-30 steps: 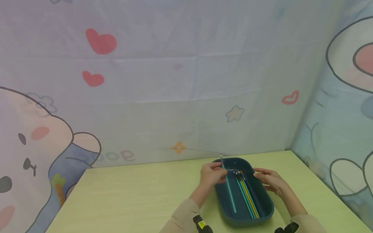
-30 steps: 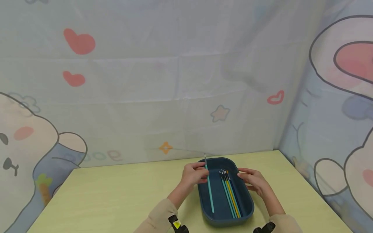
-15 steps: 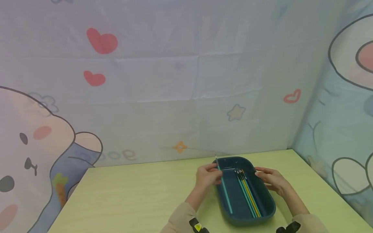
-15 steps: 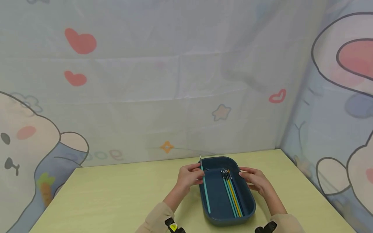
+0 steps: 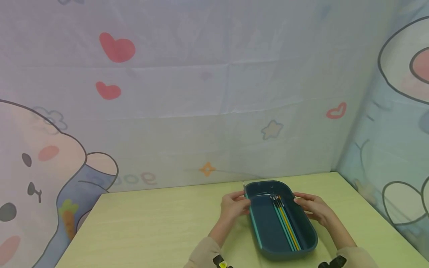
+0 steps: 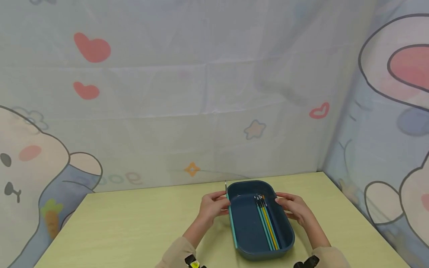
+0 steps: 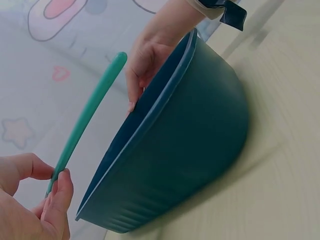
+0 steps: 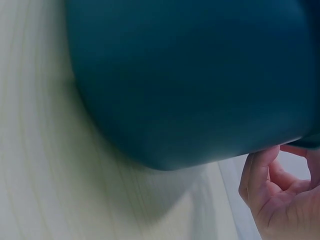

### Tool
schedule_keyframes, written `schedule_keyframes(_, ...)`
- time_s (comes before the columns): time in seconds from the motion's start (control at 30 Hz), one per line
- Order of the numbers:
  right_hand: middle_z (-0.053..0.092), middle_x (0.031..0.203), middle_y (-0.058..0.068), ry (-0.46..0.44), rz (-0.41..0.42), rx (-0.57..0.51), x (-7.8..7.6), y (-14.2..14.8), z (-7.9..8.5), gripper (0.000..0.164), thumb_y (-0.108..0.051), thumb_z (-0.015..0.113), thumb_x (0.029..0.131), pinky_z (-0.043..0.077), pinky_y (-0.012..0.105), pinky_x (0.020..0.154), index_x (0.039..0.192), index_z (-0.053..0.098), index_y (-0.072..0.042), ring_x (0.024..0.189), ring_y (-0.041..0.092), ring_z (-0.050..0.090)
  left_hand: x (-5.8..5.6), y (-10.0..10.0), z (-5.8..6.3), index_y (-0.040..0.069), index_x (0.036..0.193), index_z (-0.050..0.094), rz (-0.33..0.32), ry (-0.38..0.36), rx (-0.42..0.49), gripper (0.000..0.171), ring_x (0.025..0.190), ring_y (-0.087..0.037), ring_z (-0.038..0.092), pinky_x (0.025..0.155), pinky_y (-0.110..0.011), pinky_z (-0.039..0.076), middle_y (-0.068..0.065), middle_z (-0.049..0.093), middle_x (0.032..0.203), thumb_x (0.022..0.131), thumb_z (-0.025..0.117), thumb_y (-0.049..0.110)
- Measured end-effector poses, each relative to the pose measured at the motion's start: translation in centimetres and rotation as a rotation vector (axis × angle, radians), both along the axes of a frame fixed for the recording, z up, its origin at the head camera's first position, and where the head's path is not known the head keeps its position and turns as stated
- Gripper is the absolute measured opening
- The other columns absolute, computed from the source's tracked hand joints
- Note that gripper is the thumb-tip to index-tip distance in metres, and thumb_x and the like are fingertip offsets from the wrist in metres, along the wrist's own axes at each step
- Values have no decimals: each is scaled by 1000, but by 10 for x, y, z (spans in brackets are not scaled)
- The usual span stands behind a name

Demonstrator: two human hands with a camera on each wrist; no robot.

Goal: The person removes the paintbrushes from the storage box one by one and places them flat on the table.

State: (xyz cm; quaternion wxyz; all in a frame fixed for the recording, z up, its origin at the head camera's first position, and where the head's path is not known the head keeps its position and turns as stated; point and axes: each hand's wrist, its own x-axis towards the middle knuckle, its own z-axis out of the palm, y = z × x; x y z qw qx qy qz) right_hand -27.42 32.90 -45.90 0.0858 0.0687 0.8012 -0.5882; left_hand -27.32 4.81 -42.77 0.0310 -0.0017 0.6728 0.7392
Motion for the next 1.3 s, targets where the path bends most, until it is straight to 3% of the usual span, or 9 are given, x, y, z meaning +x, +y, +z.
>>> schedule_keyframes(0.43, 53, 137, 23, 0, -17, -20, 2, -1, -1, 65, -33, 59, 94, 57, 29, 76, 145, 37, 1, 99, 11, 64, 3, -7, -14, -10, 118, 62, 26, -5, -31, 48, 69, -24, 71, 55, -27, 60, -9, 63, 83, 70, 64, -8)
schedule_keyframes(0.77, 49, 140, 25, 3, -9, -24, 4, -4, -1, 65, -34, 59, 94, 56, 29, 78, 145, 37, 0, 102, 11, 63, 6, -12, -24, -10, 116, 63, 39, -7, -34, 47, 64, -16, 69, 53, -27, 59, -9, 61, 85, 69, 63, -7)
schedule_keyframes(1.3, 44, 143, 26, 5, -10, -21, 4, -4, -1, 65, -33, 58, 95, 56, 28, 76, 146, 35, 0, 104, 14, 63, 1, -17, -40, -13, 111, 63, 13, 12, -118, 42, 61, -13, 67, 53, -27, 59, -15, 66, 86, 70, 63, -8)
